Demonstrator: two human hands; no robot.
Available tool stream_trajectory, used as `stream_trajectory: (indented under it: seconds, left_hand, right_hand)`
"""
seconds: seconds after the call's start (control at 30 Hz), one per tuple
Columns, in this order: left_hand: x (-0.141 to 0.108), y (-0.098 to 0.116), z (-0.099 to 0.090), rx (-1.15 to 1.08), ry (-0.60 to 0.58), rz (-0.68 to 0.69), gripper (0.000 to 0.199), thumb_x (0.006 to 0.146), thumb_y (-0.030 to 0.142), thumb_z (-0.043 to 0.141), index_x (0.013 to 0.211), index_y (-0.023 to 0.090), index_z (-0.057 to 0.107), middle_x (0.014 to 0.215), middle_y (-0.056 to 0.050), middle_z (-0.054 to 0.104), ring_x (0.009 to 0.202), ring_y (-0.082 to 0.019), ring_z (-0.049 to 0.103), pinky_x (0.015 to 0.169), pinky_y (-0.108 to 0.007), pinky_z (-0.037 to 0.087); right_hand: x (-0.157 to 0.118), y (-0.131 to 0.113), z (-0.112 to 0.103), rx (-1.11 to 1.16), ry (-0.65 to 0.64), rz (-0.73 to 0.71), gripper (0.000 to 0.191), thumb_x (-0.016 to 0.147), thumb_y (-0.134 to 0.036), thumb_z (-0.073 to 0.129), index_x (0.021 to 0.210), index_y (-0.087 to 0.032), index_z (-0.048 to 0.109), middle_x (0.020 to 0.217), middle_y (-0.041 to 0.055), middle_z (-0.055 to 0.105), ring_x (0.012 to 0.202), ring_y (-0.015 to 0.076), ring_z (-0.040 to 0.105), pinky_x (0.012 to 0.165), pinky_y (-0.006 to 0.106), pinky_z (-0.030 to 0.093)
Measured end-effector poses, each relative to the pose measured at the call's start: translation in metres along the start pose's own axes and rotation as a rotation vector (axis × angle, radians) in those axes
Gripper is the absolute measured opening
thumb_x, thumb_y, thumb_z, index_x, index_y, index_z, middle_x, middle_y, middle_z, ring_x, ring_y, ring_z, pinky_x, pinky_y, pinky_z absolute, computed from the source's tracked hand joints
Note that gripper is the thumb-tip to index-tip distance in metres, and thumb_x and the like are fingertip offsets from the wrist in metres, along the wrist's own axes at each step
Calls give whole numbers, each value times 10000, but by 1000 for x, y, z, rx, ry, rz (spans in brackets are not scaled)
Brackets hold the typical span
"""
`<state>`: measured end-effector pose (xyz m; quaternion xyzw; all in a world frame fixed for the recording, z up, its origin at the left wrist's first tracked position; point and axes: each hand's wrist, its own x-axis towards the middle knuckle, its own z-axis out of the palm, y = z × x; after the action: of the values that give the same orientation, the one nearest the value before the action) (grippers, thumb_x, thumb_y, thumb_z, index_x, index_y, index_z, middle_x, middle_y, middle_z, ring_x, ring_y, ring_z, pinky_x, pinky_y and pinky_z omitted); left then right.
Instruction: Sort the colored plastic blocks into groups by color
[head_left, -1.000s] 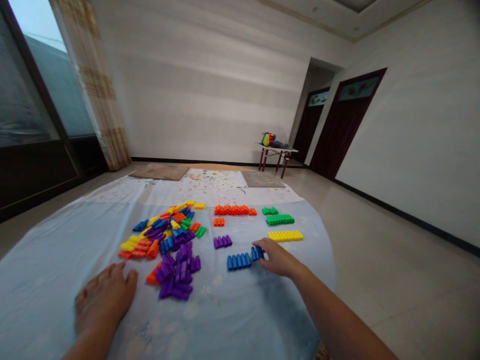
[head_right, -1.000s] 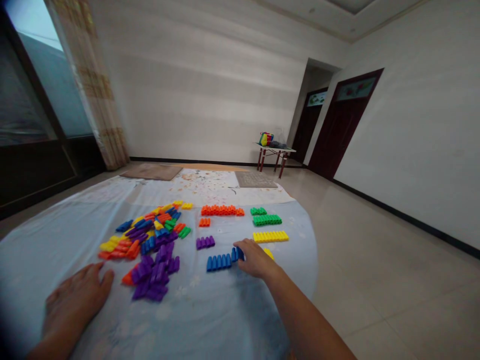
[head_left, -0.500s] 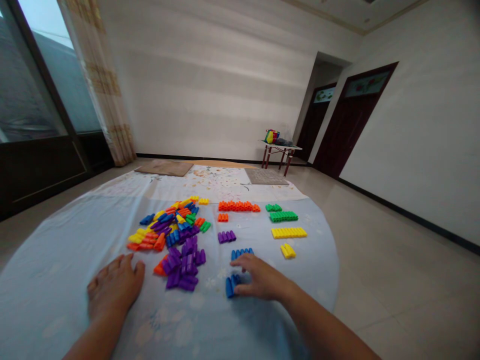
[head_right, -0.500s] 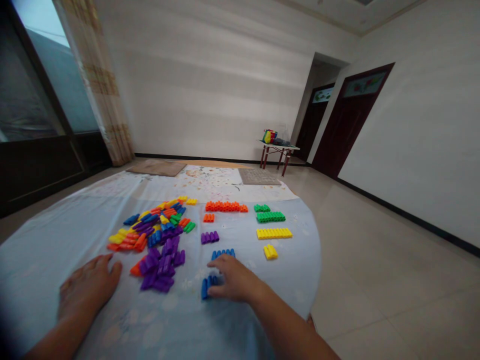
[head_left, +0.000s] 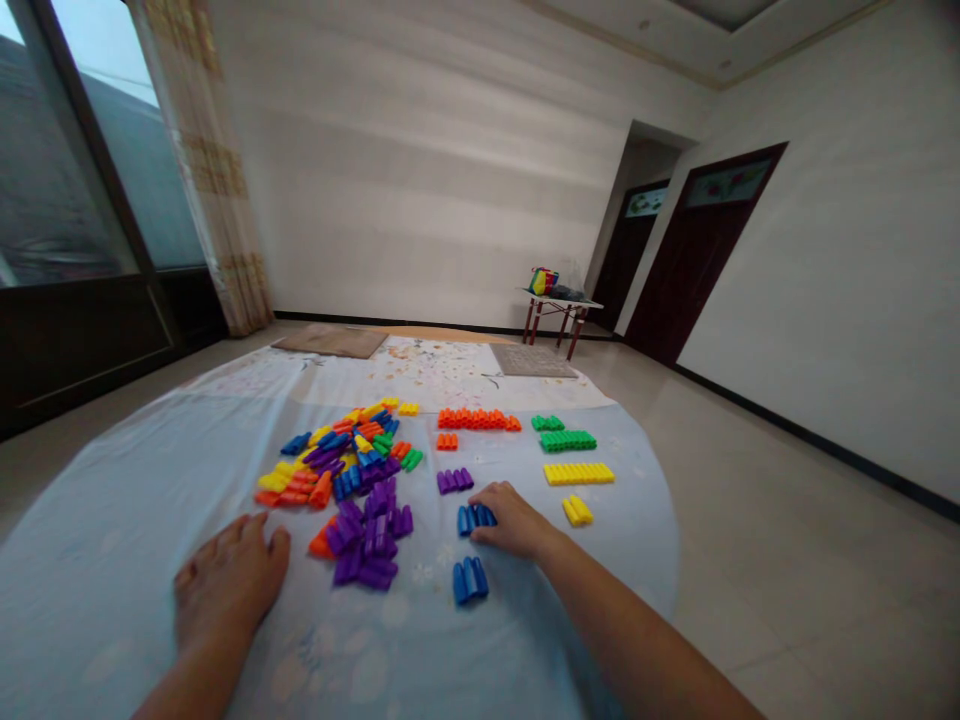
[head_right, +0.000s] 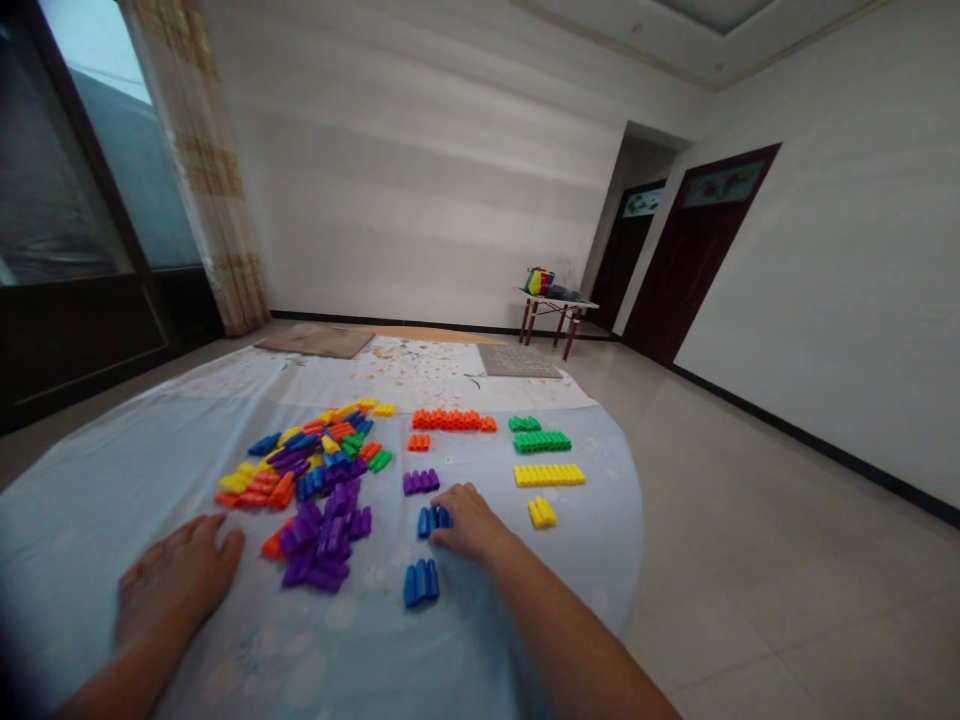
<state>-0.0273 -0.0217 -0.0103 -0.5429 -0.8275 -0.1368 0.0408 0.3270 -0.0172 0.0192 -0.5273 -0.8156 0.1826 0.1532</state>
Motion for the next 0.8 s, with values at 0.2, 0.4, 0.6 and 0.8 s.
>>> stream_trajectory:
  seconds: [0.2,0.4,0.6,0.8]
  left_hand:
    - [1,0,0,1,-13,13,579,826,432,243,1254,119,475,1319,-141,464,1182,-322,406,982,-472,296]
    - [-2,1,-2,23,-3,-2,580,835,436,216,1257,132,472,1317,-126,470,1178,-310,412,990,-460,290]
    - [-3,2,-3,22,-13,-11,578,837,433,208,1263,137,463,1321,-122,466,1193,-304,404,997,-454,284]
    - [-4,2,-4,19,0,-4,572,834,430,218,1256,138,471,1316,-118,473,1186,-300,412,996,-451,287]
  right_hand:
    - [10,-7,4,-4,-1,-60,513,673,-340,707,1147,-182,591,1105,89,583,1055,218,481,922,318,362]
    - [5,-11,-4,65,80,-41,477,702,-313,688,1147,-173,589,1109,90,592,1064,217,492,933,329,370]
    - [17,-20,-9,42,191,-117,371,755,-258,635,1116,-181,599,1099,81,601,1062,199,495,947,339,358]
    - [66,-13,-5,-121,88,-57,509,708,-269,665,1196,-177,555,1232,105,543,1148,231,452,975,372,320]
